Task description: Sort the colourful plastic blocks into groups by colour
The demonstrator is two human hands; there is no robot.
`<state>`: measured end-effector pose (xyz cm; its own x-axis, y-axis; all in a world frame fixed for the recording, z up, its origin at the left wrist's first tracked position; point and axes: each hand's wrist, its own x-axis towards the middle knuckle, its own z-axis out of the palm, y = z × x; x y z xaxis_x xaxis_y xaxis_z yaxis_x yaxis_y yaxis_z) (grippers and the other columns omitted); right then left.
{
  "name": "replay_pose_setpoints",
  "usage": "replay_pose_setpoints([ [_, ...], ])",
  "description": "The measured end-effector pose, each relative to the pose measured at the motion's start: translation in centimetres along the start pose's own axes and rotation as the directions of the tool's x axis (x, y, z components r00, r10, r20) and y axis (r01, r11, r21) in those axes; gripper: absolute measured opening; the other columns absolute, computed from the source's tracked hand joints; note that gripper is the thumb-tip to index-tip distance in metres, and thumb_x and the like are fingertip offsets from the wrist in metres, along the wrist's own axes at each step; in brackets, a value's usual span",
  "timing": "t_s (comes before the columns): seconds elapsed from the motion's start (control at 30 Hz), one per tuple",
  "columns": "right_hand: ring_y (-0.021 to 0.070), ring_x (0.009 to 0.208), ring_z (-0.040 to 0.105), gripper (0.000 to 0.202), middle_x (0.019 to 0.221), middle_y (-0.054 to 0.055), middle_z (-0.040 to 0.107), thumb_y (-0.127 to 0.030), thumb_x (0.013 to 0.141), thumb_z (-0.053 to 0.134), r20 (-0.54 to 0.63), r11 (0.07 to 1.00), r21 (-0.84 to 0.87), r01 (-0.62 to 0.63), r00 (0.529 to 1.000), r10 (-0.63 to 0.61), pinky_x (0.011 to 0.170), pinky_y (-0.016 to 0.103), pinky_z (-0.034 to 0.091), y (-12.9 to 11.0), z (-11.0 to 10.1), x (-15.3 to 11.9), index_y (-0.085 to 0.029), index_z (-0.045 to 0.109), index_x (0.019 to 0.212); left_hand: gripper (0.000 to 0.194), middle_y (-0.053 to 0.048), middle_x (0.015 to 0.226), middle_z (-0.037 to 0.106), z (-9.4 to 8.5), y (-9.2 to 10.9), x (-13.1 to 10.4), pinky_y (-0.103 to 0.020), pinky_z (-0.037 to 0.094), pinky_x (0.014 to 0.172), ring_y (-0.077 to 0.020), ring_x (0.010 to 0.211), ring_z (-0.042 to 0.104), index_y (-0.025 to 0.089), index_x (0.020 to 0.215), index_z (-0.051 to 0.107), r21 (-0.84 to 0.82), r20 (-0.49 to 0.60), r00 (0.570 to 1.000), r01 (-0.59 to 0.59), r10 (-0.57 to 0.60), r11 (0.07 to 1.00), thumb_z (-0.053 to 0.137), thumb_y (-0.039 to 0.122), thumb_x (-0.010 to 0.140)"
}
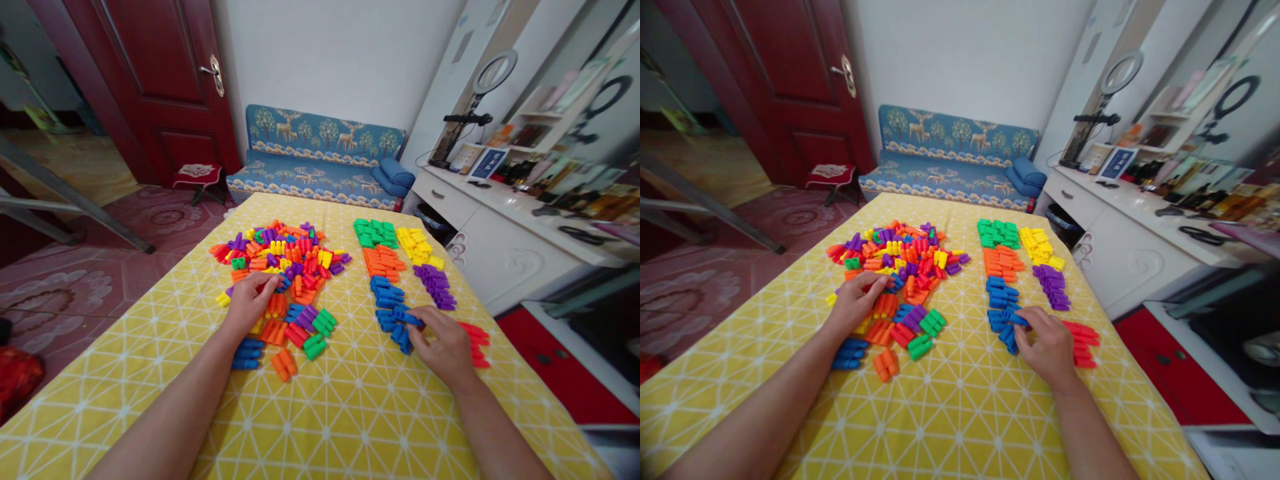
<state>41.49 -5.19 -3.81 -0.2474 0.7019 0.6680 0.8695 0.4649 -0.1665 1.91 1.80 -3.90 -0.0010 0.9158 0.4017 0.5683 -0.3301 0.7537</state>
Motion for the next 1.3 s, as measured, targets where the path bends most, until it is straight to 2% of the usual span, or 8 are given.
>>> replay_pose_setpoints([
  [0.17, 0.0184, 0.099, 0.063, 0.028, 0.109, 0.006, 0.065, -0.015, 0.088, 0.055, 0.054, 0.998, 0.064, 0.026, 0.998, -0.030, 0.086, 0.033, 0.052, 0.6, 0.9, 0.3, -0.024, 0.066, 0.112, 0.037, -0.007, 0.091, 0.074, 0.1, 0.0, -0.1, -0.033, 0.050, 0.080, -0.0224, 0.087, 0.067, 0.017, 0.086, 0.073, -0.005, -0.016, 1.000, 0.007, -0.007, 1.000, 0.051, 0.046, 0.089],
  [0.5, 0.0210, 0.100, 0.062, 0.033, 0.110, 0.007, 0.065, -0.011, 0.084, 0.052, 0.116, 0.989, 0.040, 0.139, 0.983, -0.143, 0.081, 0.037, 0.049, 0.5, 0.0, 0.2, -0.024, 0.066, 0.111, 0.037, -0.007, 0.090, 0.074, 0.0, -0.2, -0.1, -0.032, 0.050, 0.078, -0.0222, 0.085, 0.067, 0.017, 0.086, 0.073, 0.003, -0.004, 1.000, -0.004, 0.004, 1.000, 0.050, 0.046, 0.090],
  [0.73, 0.0235, 0.107, 0.059, 0.033, 0.118, 0.007, 0.062, -0.027, 0.085, 0.061, 0.227, 0.996, 0.041, 0.077, 0.970, -0.084, 0.088, 0.040, 0.047, -1.0, -0.3, 0.9, -0.026, 0.063, 0.117, 0.037, -0.007, 0.090, 0.074, 0.0, 0.0, -0.1, -0.033, 0.050, 0.079, -0.0225, 0.085, 0.067, 0.017, 0.087, 0.074, 0.024, -0.004, 1.000, -0.006, 0.006, 1.000, 0.050, 0.046, 0.090],
  [0.9, 0.0249, 0.106, 0.058, 0.038, 0.121, 0.007, 0.060, -0.028, 0.082, 0.061, 0.310, 0.999, -0.040, 0.036, 0.951, -0.021, 0.087, 0.041, 0.047, -2.5, -0.1, 1.5, -0.029, 0.064, 0.120, 0.037, -0.007, 0.091, 0.074, 0.0, 0.0, 0.0, -0.033, 0.050, 0.079, -0.0224, 0.086, 0.067, 0.017, 0.088, 0.073, 0.028, -0.006, 1.000, -0.014, 0.015, 1.000, 0.051, 0.046, 0.090],
  [1.07, 0.0228, 0.098, 0.060, 0.035, 0.113, 0.005, 0.062, -0.027, 0.081, 0.060, 0.294, 0.995, -0.095, 0.019, 0.956, 0.010, 0.081, 0.038, 0.047, -3.1, 0.7, 1.8, -0.029, 0.068, 0.115, 0.035, -0.007, 0.092, 0.074, 0.1, -0.2, 0.0, -0.033, 0.050, 0.081, -0.0222, 0.087, 0.067, 0.017, 0.089, 0.073, 0.030, -0.004, 1.000, -0.017, 0.017, 0.999, 0.051, 0.045, 0.090],
  [1.3, 0.0224, 0.096, 0.061, 0.032, 0.110, 0.005, 0.064, -0.030, 0.081, 0.062, 0.220, 0.994, -0.109, 0.030, 0.975, -0.005, 0.081, 0.038, 0.047, -2.7, 1.5, 1.7, -0.028, 0.068, 0.112, 0.037, -0.007, 0.092, 0.075, 0.1, -0.1, -0.1, -0.033, 0.051, 0.080, -0.0227, 0.087, 0.068, 0.018, 0.089, 0.073, 0.040, -0.005, 1.000, -0.017, 0.017, 0.999, 0.050, 0.047, 0.090],
])
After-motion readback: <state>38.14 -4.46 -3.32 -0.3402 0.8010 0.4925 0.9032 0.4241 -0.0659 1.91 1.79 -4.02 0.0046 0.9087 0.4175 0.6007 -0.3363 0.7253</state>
